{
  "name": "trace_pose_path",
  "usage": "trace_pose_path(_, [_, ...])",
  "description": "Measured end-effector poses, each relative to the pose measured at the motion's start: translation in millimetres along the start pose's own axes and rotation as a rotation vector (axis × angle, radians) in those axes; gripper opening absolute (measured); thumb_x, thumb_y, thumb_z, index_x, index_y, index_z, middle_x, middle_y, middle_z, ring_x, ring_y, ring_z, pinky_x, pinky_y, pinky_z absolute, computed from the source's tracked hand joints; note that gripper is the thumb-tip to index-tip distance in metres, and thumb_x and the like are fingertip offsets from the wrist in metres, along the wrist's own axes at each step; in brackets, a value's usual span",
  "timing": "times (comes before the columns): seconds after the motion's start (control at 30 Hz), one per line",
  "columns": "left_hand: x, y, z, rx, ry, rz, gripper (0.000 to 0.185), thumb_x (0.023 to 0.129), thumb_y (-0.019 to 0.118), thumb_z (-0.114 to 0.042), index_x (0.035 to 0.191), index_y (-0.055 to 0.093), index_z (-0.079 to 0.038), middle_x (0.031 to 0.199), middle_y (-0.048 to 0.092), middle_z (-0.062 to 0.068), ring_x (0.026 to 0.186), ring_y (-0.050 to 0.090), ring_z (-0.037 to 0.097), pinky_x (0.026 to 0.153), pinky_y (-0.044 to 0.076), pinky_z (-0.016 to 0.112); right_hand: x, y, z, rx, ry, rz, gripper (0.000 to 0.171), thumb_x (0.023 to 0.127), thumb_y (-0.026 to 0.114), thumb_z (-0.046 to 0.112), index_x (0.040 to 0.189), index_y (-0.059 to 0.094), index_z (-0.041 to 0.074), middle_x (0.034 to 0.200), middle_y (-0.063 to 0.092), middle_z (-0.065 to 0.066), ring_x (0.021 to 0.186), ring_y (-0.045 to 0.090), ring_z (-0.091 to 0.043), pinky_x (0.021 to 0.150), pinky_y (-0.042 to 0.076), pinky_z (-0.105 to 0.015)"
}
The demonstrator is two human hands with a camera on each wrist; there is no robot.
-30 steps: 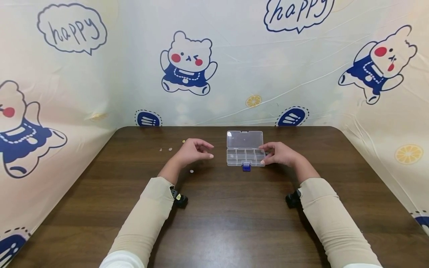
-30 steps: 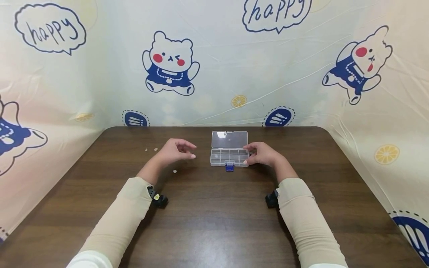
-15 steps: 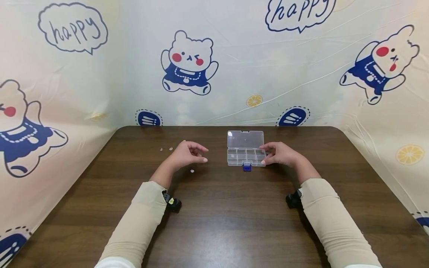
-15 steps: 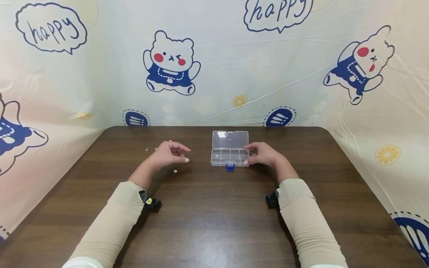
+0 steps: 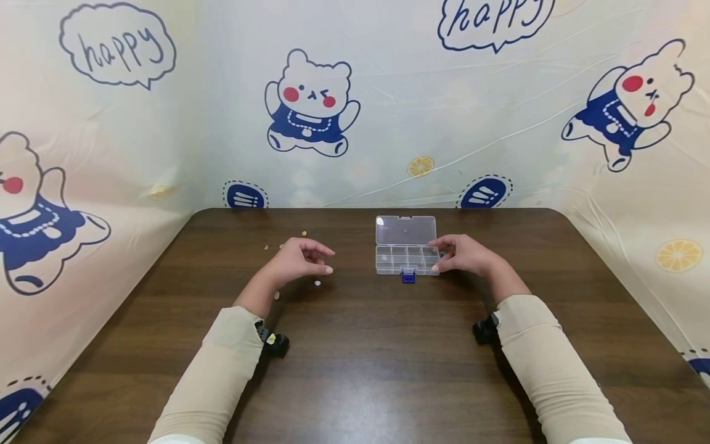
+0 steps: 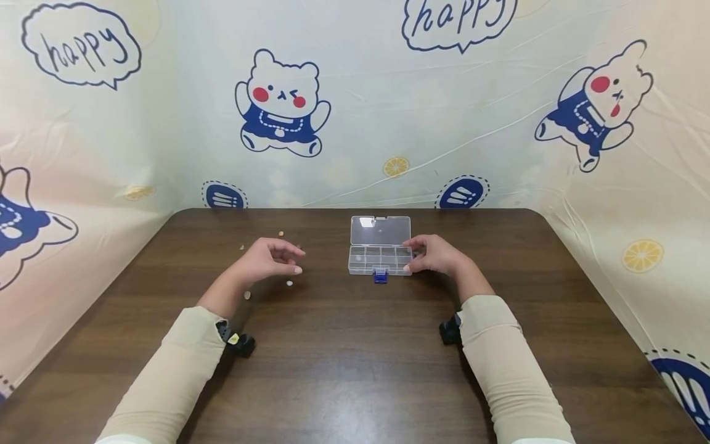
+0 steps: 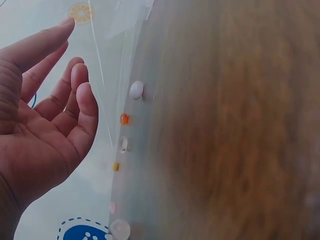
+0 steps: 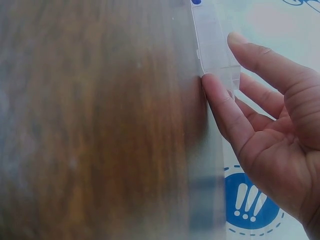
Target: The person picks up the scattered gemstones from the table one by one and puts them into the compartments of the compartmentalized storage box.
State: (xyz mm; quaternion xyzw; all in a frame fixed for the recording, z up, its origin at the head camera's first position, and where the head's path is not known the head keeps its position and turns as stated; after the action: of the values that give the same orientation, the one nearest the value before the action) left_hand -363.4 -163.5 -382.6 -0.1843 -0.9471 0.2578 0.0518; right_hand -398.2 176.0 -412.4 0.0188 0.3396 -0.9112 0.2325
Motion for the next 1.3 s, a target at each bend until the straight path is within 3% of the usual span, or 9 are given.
trace_pose_path(0.33, [-8.7,-2.3,-1.3,0.041,0.009,0.042,0.040,0.077,0.083,-0.009,0.112,0.070,0.004,0.091,0.068,0.015,0.086,0.060,0.026,0.070,0.051,0.028,-1.4,0.2,2.5,0.016,-0.008,0.005,0.068,0.080,0.082,0.020,0.138,0.051,0.003,0.135,0.049,-0.022,0.101,0.061,-0.027,0.095,0.048,-0.042])
trace_pose_path(0.5, [-7.8,-4.1,8.2,0.075,-0.014,0.074,0.040,0.075,0.085,-0.011,0.110,0.071,0.001,0.088,0.068,0.010,0.084,0.059,0.024,0.071,0.051,0.031,-1.4,0.3,3.2,0.015,-0.004,0.004,0.068,0.080,0.082,0.020,0.138,0.051,0.004,0.135,0.049,-0.021,0.101,0.061,-0.027,0.095,0.048,-0.042])
trace_pose_path(0.8, [-8.6,-0.9,15.8,0.157,-0.068,0.178,0.036,0.076,0.084,-0.010,0.110,0.073,-0.003,0.096,0.070,0.013,0.087,0.059,0.022,0.074,0.051,0.031,-0.3,0.7,1.5,0.024,-0.004,0.004,0.067,0.081,0.081,0.018,0.138,0.051,0.002,0.134,0.050,-0.023,0.100,0.062,-0.027,0.095,0.048,-0.042])
trace_pose_path(1.3, [-5.9,3.4,21.1,0.218,-0.025,0.264,0.030,0.076,0.082,-0.002,0.105,0.074,0.000,0.095,0.073,0.008,0.080,0.064,0.016,0.073,0.054,0.029,-0.9,1.9,1.9,0.031,-0.003,-0.001,0.067,0.080,0.082,0.017,0.138,0.051,0.003,0.134,0.050,-0.022,0.100,0.062,-0.027,0.093,0.049,-0.040])
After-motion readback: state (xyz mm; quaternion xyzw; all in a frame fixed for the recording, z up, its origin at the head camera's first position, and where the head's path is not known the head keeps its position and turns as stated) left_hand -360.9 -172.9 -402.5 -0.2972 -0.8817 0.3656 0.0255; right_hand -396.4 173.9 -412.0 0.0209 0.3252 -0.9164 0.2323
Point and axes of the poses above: each hand's wrist, its own x-axis towards the middle knuckle, its own y-axis out of the palm, z = x × y, the point moved 9 cm from there along x, towards the middle knuckle
